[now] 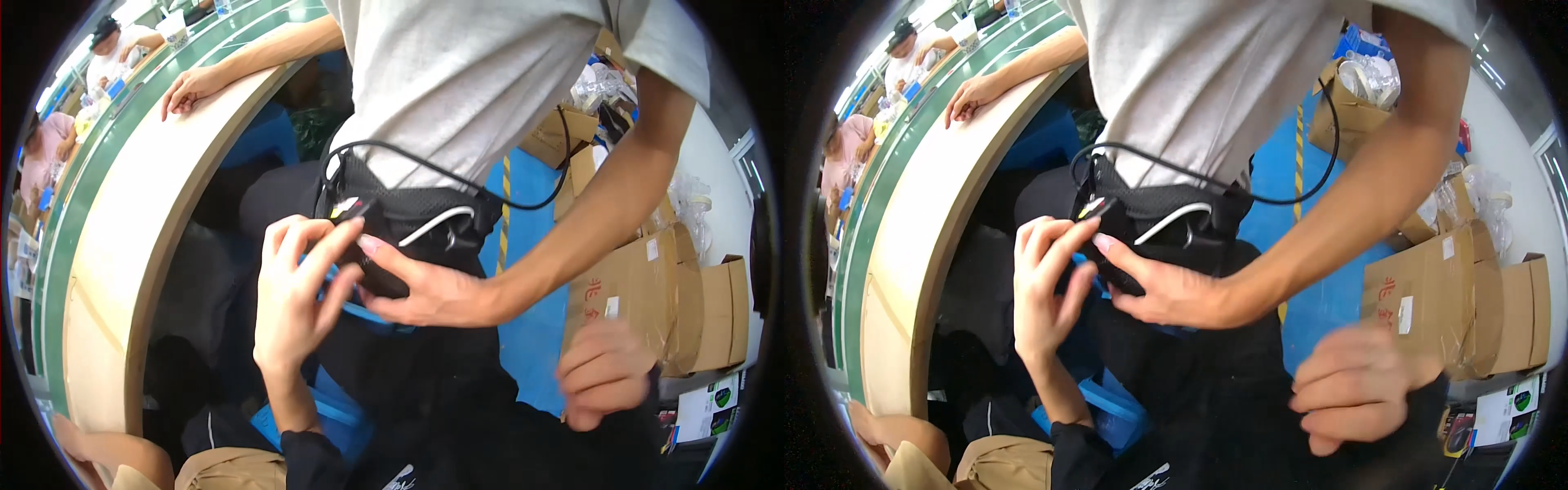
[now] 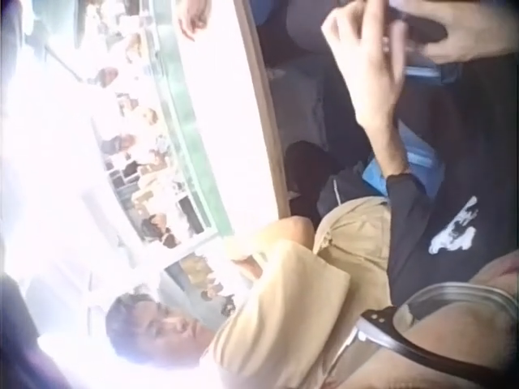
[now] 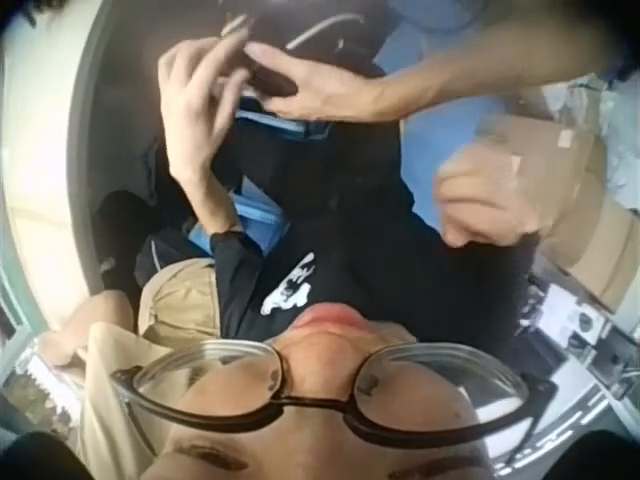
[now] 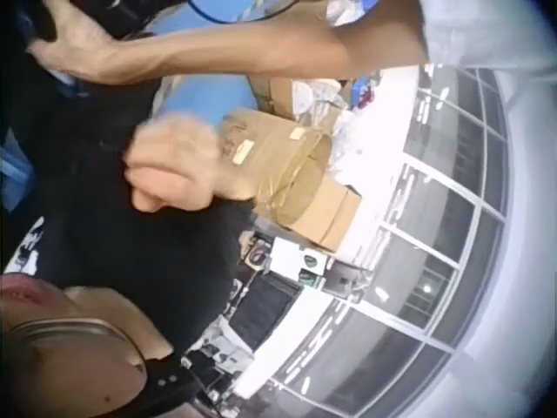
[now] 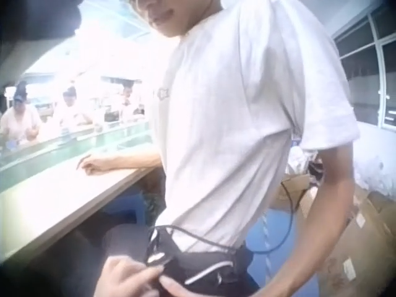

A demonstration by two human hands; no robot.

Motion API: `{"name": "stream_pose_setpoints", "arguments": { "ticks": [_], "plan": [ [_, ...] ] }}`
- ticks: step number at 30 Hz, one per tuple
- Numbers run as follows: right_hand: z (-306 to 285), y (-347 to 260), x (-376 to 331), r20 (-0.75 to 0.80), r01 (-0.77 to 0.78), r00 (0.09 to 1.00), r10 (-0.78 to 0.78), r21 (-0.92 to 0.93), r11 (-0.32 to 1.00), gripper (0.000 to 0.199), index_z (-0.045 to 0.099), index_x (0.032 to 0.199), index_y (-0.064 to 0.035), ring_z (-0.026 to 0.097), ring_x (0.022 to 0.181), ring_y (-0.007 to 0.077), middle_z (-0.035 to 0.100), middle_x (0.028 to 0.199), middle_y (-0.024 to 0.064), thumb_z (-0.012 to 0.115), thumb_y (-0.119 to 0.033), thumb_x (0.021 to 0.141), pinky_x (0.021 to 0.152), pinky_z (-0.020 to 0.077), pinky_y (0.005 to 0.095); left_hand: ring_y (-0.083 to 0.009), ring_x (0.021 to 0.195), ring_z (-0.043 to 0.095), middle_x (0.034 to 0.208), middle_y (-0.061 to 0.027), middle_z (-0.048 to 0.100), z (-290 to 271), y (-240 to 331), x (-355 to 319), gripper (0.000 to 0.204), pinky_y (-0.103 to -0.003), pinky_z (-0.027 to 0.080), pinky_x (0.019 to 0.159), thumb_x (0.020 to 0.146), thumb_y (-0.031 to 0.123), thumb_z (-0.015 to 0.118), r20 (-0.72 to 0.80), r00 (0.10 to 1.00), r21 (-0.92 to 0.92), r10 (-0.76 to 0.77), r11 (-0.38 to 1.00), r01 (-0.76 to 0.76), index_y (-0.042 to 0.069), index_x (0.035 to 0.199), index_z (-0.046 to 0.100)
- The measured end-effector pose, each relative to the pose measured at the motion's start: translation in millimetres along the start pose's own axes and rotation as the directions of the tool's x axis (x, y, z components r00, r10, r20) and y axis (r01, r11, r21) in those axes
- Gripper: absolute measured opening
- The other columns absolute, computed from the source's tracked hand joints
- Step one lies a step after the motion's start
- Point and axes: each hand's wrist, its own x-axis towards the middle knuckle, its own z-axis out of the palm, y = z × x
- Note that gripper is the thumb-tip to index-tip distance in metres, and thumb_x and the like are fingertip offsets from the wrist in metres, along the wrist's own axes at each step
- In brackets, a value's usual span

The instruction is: Assisting a coworker by placing a power bank and cables into a waist-mounted mesh pouch and securing it.

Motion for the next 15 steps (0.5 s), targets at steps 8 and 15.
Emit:
{"name": "stream_pose_setpoints", "arguments": {
  "ticks": [8,15],
  "plan": [
    [81.4,83.6,-22.3,-0.150,-0.680,0.574,0.805,0.459,0.572,0.036,0.058,0.114,-0.0008,0.060,0.097,0.0164,0.063,0.107,0.0099,0.070,-0.017,0.084,0.077,0.0482,0.0294,-0.0365,0.104,0.059,0.116,-0.0193,0.059,19.1,33.7,74.7,0.062,-0.041,0.046,0.092,0.082,0.047,0.065,0.191,0.943,-0.189,0.272,0.953,-0.236,-0.002,0.120,0.061],
    [74.7,97.1,-41.8,0.342,-0.665,0.522,0.782,0.737,0.121,0.021,0.060,0.101,-0.0033,0.060,0.073,0.0154,0.063,0.081,0.0059,0.069,-0.017,0.087,0.064,0.0480,0.0317,-0.0280,0.086,0.063,0.093,-0.0100,0.064,4.8,69.9,97.1,0.024,-0.037,0.050,0.078,0.075,0.009,0.066,0.556,0.780,-0.175,0.287,0.958,-0.227,0.001,0.098,0.069]
  ]
}}
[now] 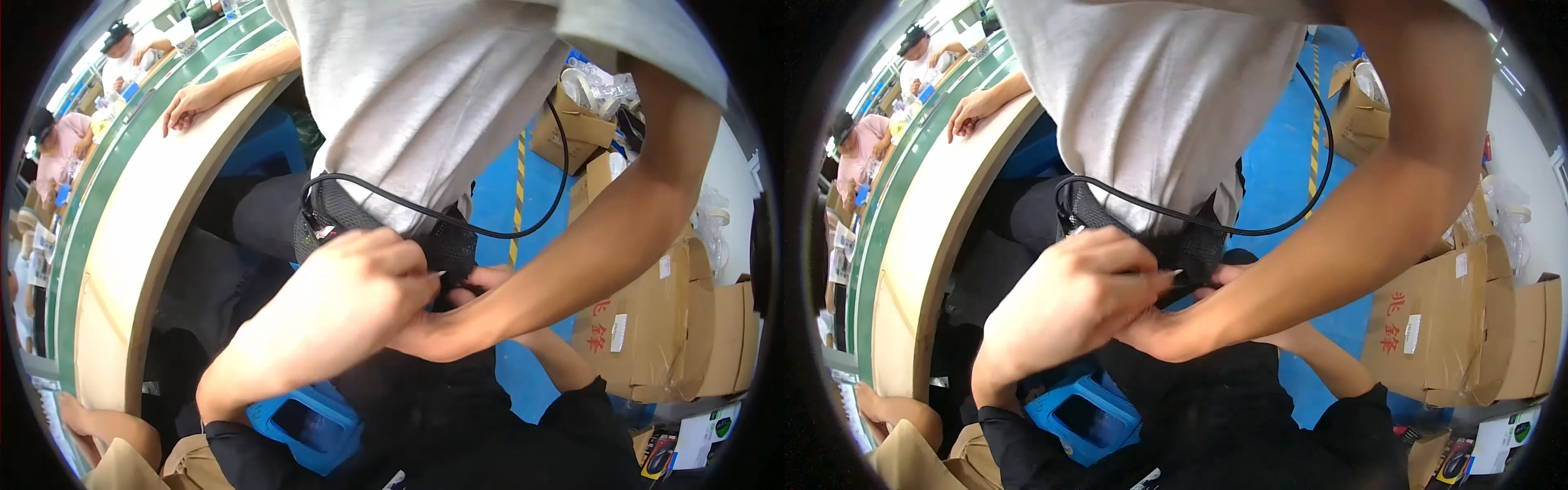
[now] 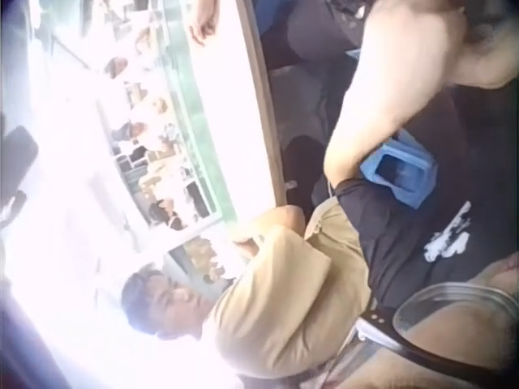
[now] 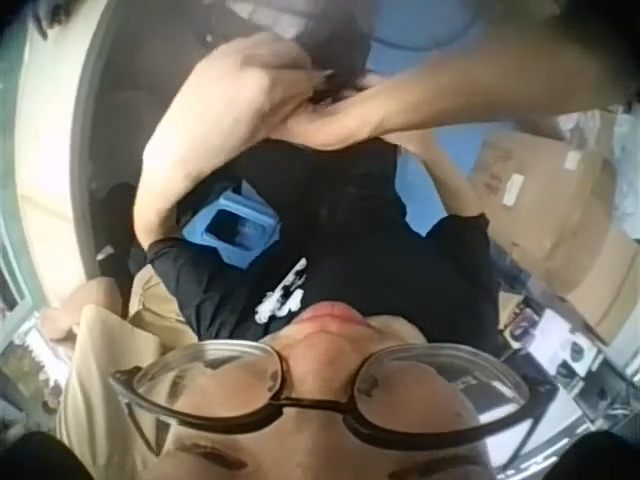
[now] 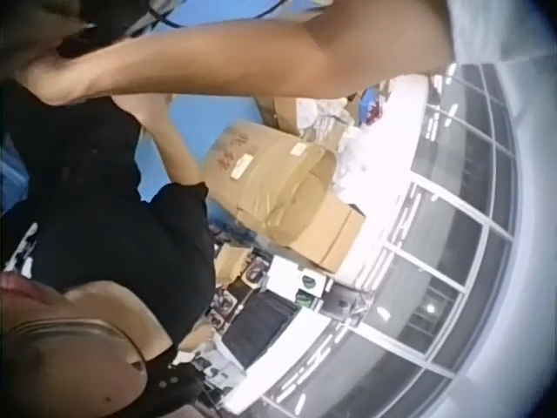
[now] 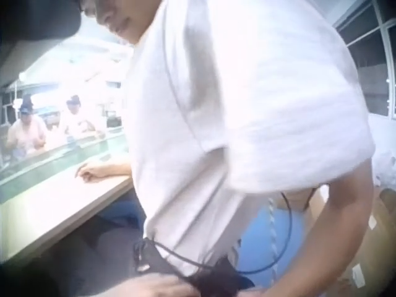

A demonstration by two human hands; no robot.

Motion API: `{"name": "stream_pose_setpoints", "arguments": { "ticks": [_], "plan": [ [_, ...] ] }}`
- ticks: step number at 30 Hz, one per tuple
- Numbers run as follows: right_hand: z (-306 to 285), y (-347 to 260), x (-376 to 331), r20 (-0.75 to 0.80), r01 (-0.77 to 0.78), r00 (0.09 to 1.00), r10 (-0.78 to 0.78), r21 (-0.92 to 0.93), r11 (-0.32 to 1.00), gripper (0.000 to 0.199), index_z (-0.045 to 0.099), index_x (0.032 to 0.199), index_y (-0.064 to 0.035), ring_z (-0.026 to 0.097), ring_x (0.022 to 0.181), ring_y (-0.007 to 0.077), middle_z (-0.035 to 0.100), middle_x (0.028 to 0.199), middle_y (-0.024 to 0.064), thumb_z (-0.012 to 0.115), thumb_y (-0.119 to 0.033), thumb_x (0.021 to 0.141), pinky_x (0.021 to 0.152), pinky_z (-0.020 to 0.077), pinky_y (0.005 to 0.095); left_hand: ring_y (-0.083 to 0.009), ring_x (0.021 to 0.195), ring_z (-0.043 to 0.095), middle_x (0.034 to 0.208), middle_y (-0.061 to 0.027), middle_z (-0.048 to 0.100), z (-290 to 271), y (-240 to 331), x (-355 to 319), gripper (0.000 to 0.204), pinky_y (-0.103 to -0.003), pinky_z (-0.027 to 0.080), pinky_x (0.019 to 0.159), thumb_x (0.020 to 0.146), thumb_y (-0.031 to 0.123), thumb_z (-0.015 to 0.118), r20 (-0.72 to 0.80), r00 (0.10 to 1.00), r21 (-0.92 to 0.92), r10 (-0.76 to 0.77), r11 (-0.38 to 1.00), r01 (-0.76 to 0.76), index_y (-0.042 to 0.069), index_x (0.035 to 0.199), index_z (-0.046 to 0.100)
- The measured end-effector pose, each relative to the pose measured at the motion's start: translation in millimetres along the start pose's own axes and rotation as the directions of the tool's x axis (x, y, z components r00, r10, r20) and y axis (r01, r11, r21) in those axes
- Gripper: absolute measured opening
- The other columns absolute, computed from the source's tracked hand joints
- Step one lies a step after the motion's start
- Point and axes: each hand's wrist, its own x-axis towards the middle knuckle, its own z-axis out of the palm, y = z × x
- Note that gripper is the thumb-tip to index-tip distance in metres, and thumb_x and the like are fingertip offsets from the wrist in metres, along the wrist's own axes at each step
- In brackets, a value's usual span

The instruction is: Assisting a coworker by placing a power bank and cables into a waist-mounted mesh pouch and securing it.

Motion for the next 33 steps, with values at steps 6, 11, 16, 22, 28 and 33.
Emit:
{"name": "stream_pose_setpoints", "arguments": {
  "ticks": [6,11,16,22,28,33],
  "plan": [
    [5.0,-2.1,-5.2,-0.128,0.251,0.966,-0.226,0.235,0.939,0.028,0.054,0.078,0.0000,0.056,0.067,0.0239,0.059,0.071,0.0117,0.054,-0.021,0.097,0.065,0.0466,0.0376,-0.0303,0.069,0.067,0.076,-0.0158,0.063,4.8,-1.4,22.7,0.013,-0.034,0.053,0.065,0.083,0.002,0.059,0.125,0.934,-0.211,-0.335,0.911,0.355,0.000,0.095,0.063],
    [-1.3,-36.7,3.1,0.127,0.362,0.924,-0.360,0.010,0.932,0.044,0.049,0.066,-0.0045,0.057,0.068,0.0282,0.056,0.070,0.0115,0.047,-0.031,0.102,0.066,0.0485,0.0390,-0.0410,0.076,0.063,0.079,-0.0179,0.062,28.9,-9.8,30.9,0.027,-0.043,0.054,0.067,0.077,0.002,0.064,-0.073,0.954,0.033,-0.291,0.955,0.294,-0.002,0.103,0.057],
    [19.4,-44.8,5.6,-0.114,0.419,0.906,-0.407,0.108,0.902,0.034,0.052,0.076,-0.0004,0.059,0.074,0.0211,0.057,0.072,0.0100,0.046,-0.023,0.101,0.071,0.0501,0.0346,-0.0372,0.086,0.063,0.101,-0.0194,0.056,38.9,-3.7,20.2,0.052,-0.040,0.053,0.075,0.071,0.001,0.066,0.050,0.993,0.167,-0.103,0.981,0.094,-0.004,0.121,0.053],
    [21.6,-33.7,11.9,-0.280,0.280,0.937,-0.209,0.242,0.929,0.043,0.045,0.064,-0.0030,0.055,0.057,0.0236,0.052,0.061,0.0114,0.043,-0.024,0.102,0.059,0.0504,0.0389,-0.0234,0.107,0.057,0.108,-0.0131,0.055,58.3,2.6,17.3,0.038,-0.035,0.050,0.089,0.074,0.013,0.061,-0.062,0.992,0.328,-0.110,0.936,0.124,-0.002,0.109,0.062],
    [5.4,-13.5,-5.0,-0.169,0.295,0.931,-0.324,-0.176,0.939,0.040,0.051,0.067,0.0013,0.059,0.065,0.0209,0.057,0.070,0.0135,0.045,-0.020,0.101,0.059,0.0492,0.0340,-0.0230,0.111,0.058,0.123,-0.0144,0.055,56.9,-7.1,-6.0,0.041,-0.035,0.051,0.090,0.074,0.014,0.059,-0.297,0.947,0.427,0.125,0.904,0.015,0.000,0.113,0.062],
    [9.6,-22.9,-5.1,-0.113,0.415,0.888,-0.447,-0.222,0.882,0.039,0.057,0.069,0.0028,0.061,0.071,0.0197,0.056,0.088,0.0142,0.047,-0.019,0.100,0.062,0.0497,0.0297,-0.0255,0.081,0.066,0.095,-0.0144,0.062,29.5,-8.3,-20.8,0.029,-0.035,0.054,0.066,0.071,-0.003,0.076,-0.556,0.831,0.114,0.003,0.991,0.073,-0.002,0.098,0.066]
  ]
}}
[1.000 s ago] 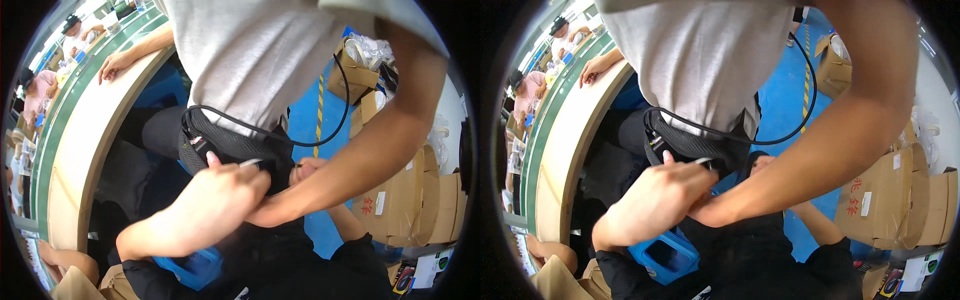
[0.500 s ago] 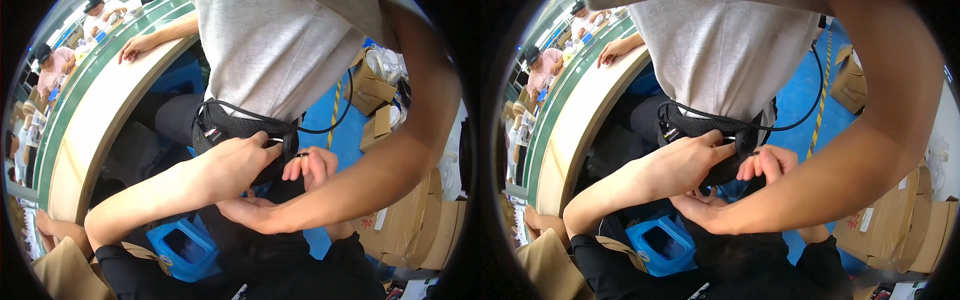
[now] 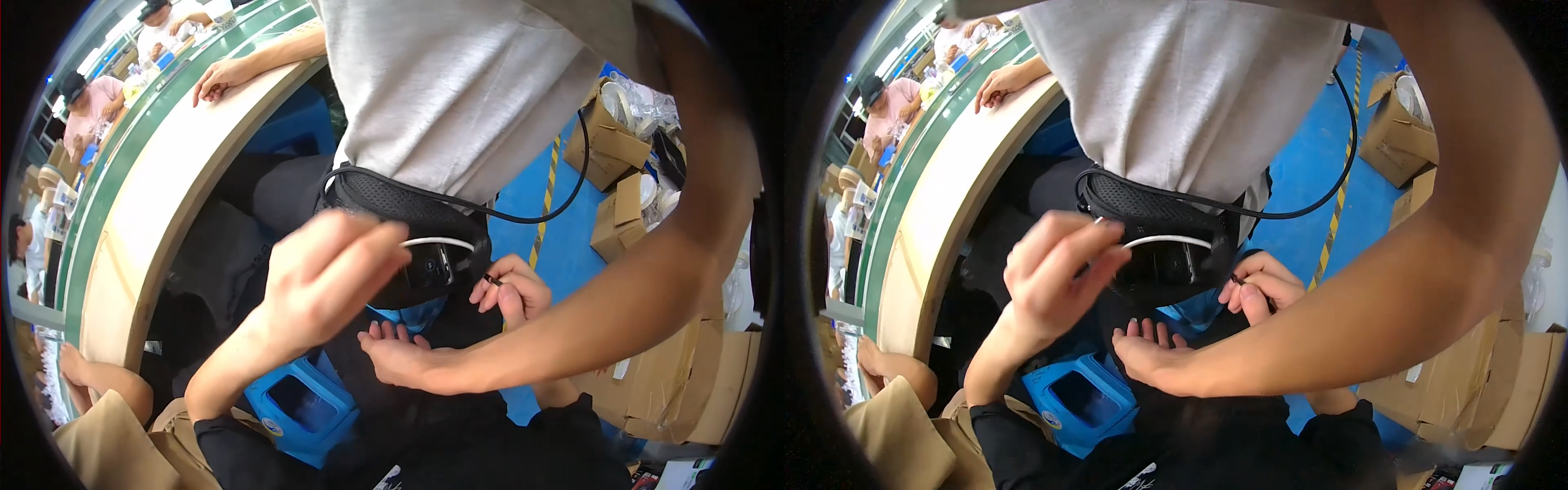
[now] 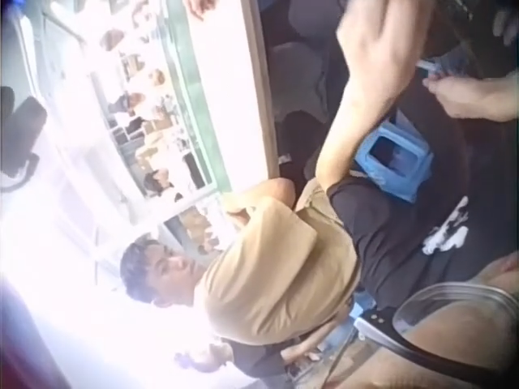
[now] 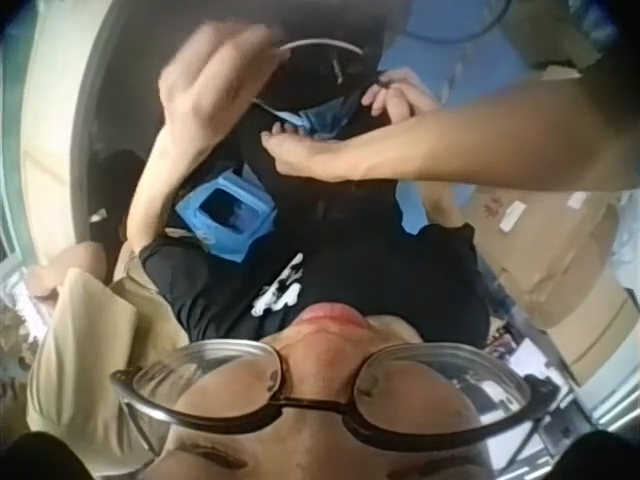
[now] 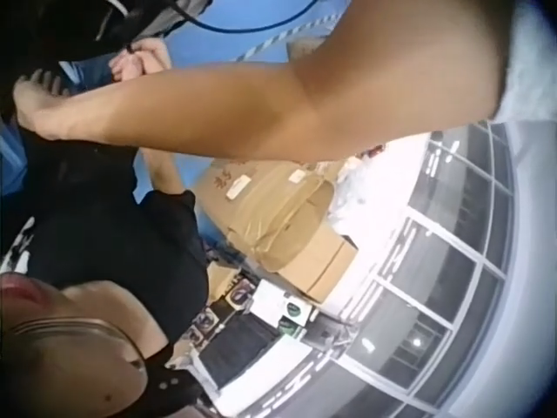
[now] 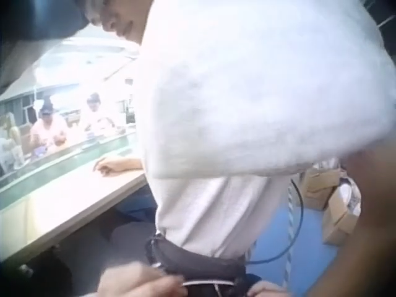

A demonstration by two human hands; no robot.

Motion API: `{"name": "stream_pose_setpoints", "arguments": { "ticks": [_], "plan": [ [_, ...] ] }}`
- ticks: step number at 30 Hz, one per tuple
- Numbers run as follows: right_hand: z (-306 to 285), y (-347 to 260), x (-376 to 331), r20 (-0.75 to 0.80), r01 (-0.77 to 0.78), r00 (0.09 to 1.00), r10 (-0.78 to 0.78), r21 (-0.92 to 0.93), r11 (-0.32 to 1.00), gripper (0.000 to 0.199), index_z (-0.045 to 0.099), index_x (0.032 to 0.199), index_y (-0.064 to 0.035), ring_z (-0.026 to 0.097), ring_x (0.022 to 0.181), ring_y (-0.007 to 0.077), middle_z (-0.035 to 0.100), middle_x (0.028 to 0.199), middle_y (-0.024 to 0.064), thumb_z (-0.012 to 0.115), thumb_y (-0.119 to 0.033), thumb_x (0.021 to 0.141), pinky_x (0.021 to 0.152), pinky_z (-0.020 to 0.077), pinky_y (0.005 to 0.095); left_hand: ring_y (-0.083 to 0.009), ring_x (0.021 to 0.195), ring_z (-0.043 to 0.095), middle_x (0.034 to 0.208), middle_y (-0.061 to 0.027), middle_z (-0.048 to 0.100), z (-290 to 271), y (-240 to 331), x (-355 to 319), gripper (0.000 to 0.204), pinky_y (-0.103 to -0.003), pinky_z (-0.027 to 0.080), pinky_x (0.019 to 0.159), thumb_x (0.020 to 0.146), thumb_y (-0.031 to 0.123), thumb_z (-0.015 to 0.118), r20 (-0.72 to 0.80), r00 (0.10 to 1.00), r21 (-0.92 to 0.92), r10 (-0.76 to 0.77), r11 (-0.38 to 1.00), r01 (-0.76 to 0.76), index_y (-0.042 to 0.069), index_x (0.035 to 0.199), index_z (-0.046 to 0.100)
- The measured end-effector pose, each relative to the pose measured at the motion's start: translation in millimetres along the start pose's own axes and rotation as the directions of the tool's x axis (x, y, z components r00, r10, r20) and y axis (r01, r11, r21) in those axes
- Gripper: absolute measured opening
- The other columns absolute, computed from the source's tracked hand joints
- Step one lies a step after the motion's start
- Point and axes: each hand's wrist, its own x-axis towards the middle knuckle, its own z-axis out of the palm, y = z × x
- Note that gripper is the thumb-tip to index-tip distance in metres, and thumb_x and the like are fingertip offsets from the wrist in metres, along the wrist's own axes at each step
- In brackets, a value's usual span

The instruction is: Assisting a coworker by placing a power bank and cables into a waist-mounted mesh pouch and securing it.

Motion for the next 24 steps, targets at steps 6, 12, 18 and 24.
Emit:
{"name": "stream_pose_setpoints", "arguments": {
  "ticks": [6,12,18,24],
  "plan": [
    [13.7,-2.0,-1.4,-0.132,-0.035,0.990,0.041,0.050,0.998,0.039,0.057,0.068,0.0027,0.061,0.075,0.0194,0.055,0.088,0.0121,0.049,-0.020,0.100,0.063,0.0513,0.0301,-0.0224,0.069,0.065,0.080,-0.0106,0.056,51.5,-8.8,-3.2,0.009,-0.033,0.054,0.057,0.071,0.009,0.063,0.377,0.925,0.235,-0.038,0.971,-0.056,0.000,0.073,0.061],
    [21.8,-31.5,6.5,-0.010,0.124,0.992,-0.130,-0.218,0.968,0.013,0.063,0.079,0.0035,0.059,0.076,0.0172,0.057,0.092,0.0088,0.057,-0.001,0.089,0.068,0.0500,0.0284,-0.0179,0.074,0.062,0.083,-0.0063,0.054,45.5,10.3,12.6,0.023,-0.030,0.051,0.060,0.070,0.013,0.064,0.422,0.900,0.442,-0.111,0.891,-0.098,0.003,0.091,0.062],
    [21.2,-43.7,20.1,-0.017,0.098,0.994,-0.109,-0.316,0.944,0.009,0.064,0.081,0.0023,0.059,0.071,0.0205,0.058,0.085,0.0100,0.060,-0.001,0.088,0.063,0.0484,0.0303,-0.0283,0.082,0.062,0.090,-0.0116,0.058,43.6,13.4,20.1,0.038,-0.037,0.052,0.068,0.075,0.011,0.064,0.386,0.919,-0.178,0.077,0.984,-0.008,-0.001,0.111,0.057],
    [14.5,-41.1,3.1,-0.023,-0.035,0.999,0.029,-0.353,0.935,0.010,0.063,0.084,0.0030,0.057,0.080,0.0196,0.059,0.090,0.0108,0.062,-0.007,0.087,0.067,0.0464,0.0301,-0.0294,0.074,0.061,0.080,-0.0110,0.057,57.3,13.4,26.0,0.020,-0.038,0.052,0.063,0.081,0.013,0.066,0.415,0.908,-0.276,0.061,0.959,0.062,0.002,0.091,0.055]
  ]
}}
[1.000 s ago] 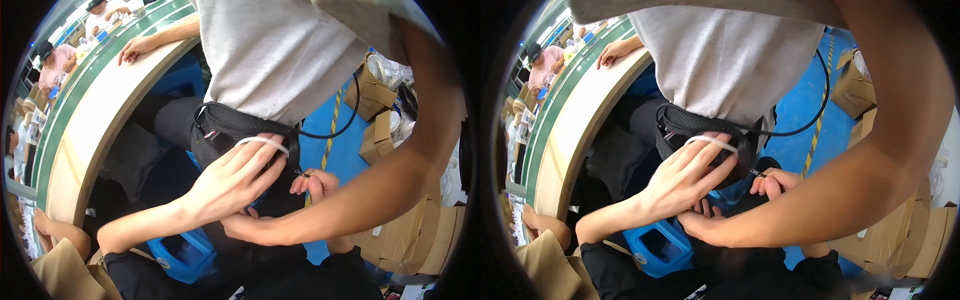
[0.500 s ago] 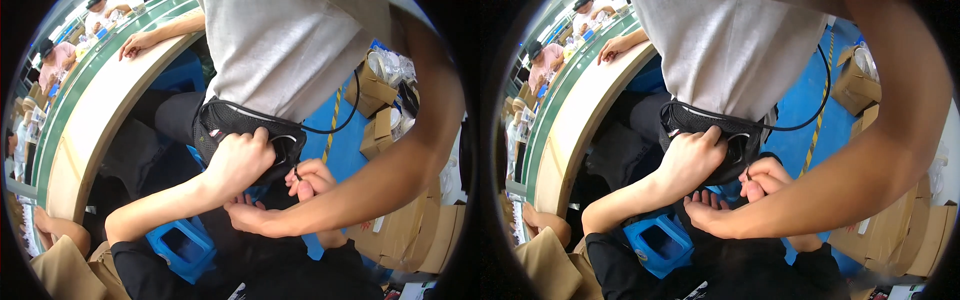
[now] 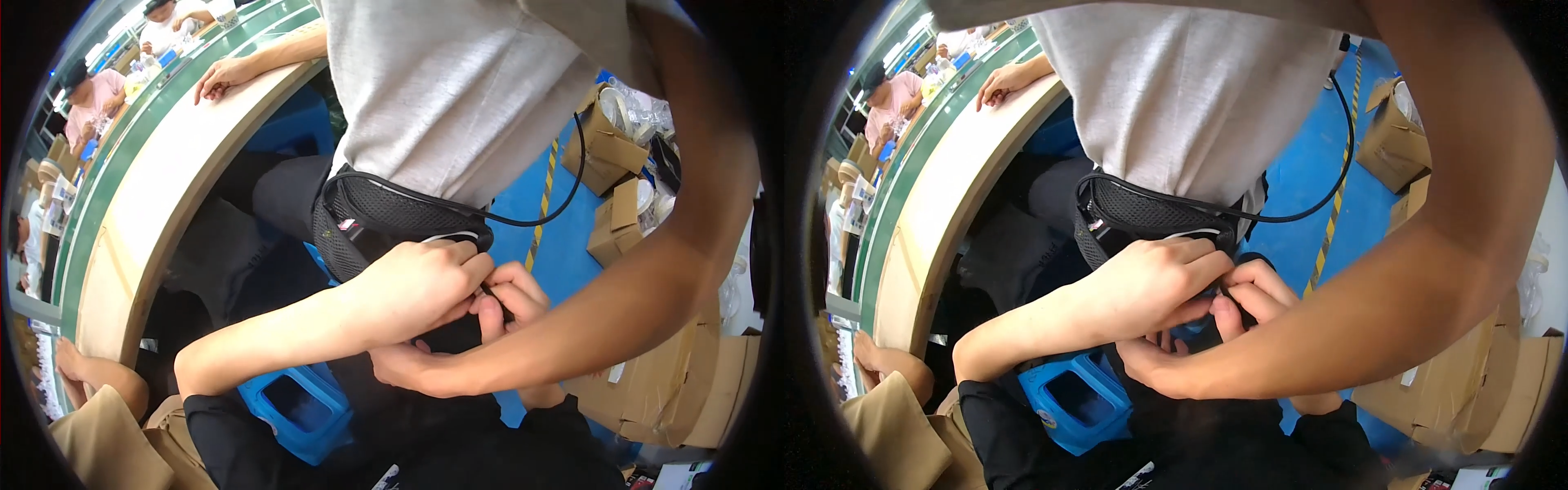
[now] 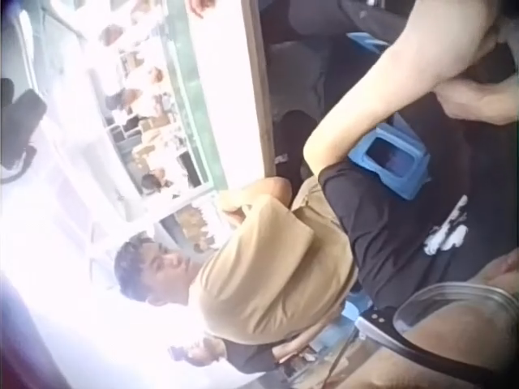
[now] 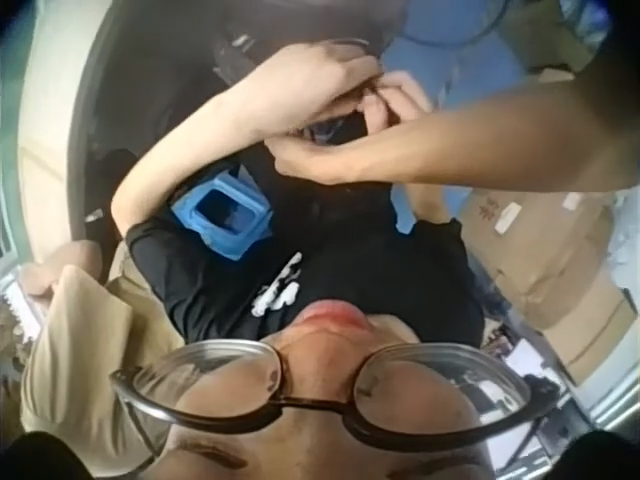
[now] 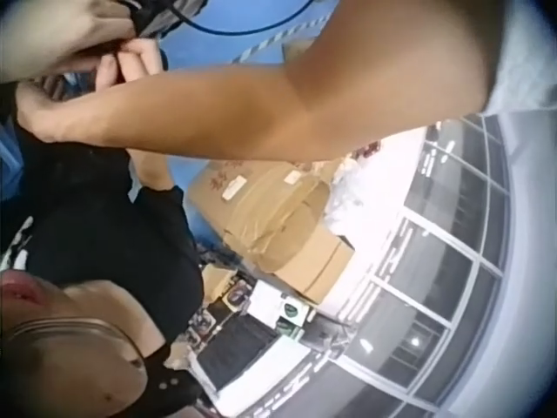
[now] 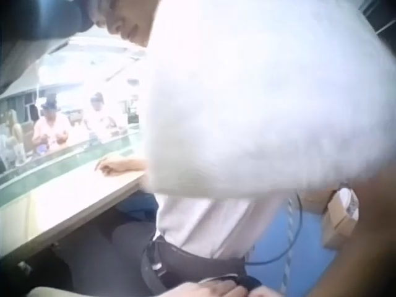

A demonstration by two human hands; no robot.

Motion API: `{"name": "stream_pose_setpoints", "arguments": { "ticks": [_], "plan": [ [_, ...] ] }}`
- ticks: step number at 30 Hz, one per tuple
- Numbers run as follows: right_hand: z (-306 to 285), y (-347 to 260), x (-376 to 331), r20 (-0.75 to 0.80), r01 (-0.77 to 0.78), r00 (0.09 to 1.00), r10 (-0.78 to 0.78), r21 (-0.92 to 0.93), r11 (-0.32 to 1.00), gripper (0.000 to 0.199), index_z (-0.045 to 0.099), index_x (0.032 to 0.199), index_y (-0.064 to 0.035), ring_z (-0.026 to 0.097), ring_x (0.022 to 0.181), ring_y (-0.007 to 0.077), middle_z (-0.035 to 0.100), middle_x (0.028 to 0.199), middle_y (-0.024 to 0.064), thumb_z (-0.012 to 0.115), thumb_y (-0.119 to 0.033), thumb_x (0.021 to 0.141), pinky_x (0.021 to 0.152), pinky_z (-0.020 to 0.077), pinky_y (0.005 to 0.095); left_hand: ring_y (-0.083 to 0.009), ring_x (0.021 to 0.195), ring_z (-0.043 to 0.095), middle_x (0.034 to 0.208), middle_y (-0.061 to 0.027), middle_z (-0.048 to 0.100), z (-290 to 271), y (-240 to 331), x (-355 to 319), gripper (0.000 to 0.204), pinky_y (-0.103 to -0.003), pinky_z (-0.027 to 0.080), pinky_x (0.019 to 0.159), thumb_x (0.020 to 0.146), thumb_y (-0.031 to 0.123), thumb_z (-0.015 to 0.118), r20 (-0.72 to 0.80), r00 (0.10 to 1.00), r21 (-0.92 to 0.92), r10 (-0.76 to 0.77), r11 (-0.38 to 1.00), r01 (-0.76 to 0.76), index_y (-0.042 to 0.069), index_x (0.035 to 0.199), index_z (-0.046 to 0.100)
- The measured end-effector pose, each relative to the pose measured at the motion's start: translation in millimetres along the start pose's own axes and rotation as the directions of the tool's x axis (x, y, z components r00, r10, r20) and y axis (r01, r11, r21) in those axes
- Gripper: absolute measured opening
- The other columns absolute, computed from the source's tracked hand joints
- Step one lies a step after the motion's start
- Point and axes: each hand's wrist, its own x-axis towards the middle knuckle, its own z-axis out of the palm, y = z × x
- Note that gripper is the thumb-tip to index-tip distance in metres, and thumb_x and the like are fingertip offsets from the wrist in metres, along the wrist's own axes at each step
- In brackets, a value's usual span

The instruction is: Assisting a coworker by placing a power bank and cables into a waist-mounted mesh pouch and securing it.

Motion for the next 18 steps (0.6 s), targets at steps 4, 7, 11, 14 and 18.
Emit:
{"name": "stream_pose_setpoints", "arguments": {
  "ticks": [4,7,11,14,18],
  "plan": [
    [10.5,31.4,-5.8,-0.171,0.170,0.979,-0.111,0.383,0.908,0.021,0.061,0.100,0.0026,0.057,0.098,0.0252,0.058,0.104,0.0143,0.067,-0.011,0.085,0.083,0.0468,0.0337,-0.0222,0.071,0.061,0.080,-0.0071,0.055,4.4,6.9,1.7,0.019,-0.033,0.052,0.057,0.074,0.015,0.065,-0.008,0.999,0.266,0.052,0.963,-0.048,0.004,0.085,0.053],
    [22.6,61.2,-5.2,-0.281,0.216,0.938,-0.204,0.012,0.976,0.060,0.052,0.125,-0.0022,0.054,0.114,0.0323,0.054,0.125,0.0181,0.077,-0.001,0.070,0.096,0.0461,0.0388,-0.0159,0.067,0.059,0.080,-0.0037,0.053,11.9,3.9,-4.0,0.027,-0.030,0.051,0.055,0.067,0.016,0.062,-0.017,0.994,0.373,0.109,0.923,-0.095,0.004,0.090,0.058],
    [25.0,78.0,20.0,-0.333,0.454,0.803,-0.494,-0.194,0.870,0.037,0.067,0.095,-0.0009,0.062,0.091,0.0301,0.064,0.104,0.0115,0.075,0.004,0.059,0.077,0.0514,0.0365,-0.0144,0.065,0.056,0.080,-0.0008,0.052,14.1,9.3,-7.6,0.034,-0.027,0.048,0.055,0.066,0.019,0.065,-0.100,0.978,0.429,0.181,0.895,-0.122,0.003,0.096,0.064],
    [26.3,70.4,28.1,-0.333,0.483,0.766,-0.550,-0.267,0.834,0.026,0.067,0.082,-0.0019,0.062,0.079,0.0286,0.064,0.089,0.0090,0.075,0.003,0.058,0.067,0.0508,0.0359,-0.0144,0.066,0.055,0.076,-0.0007,0.050,5.8,4.2,-12.0,0.025,-0.025,0.045,0.055,0.064,0.017,0.063,-0.258,0.944,0.374,0.206,0.922,-0.099,0.006,0.086,0.064],
    [11.9,90.6,36.6,-0.196,0.572,0.754,-0.627,-0.276,0.773,0.022,0.064,0.077,-0.0039,0.061,0.076,0.0287,0.062,0.085,0.0088,0.080,-0.010,0.065,0.066,0.0501,0.0368,-0.0122,0.059,0.054,0.069,0.0035,0.059,19.6,3.4,-30.9,0.019,-0.026,0.041,0.051,0.071,0.015,0.079,-0.413,0.903,0.424,0.120,0.903,0.074,0.008,0.087,0.072]
  ]
}}
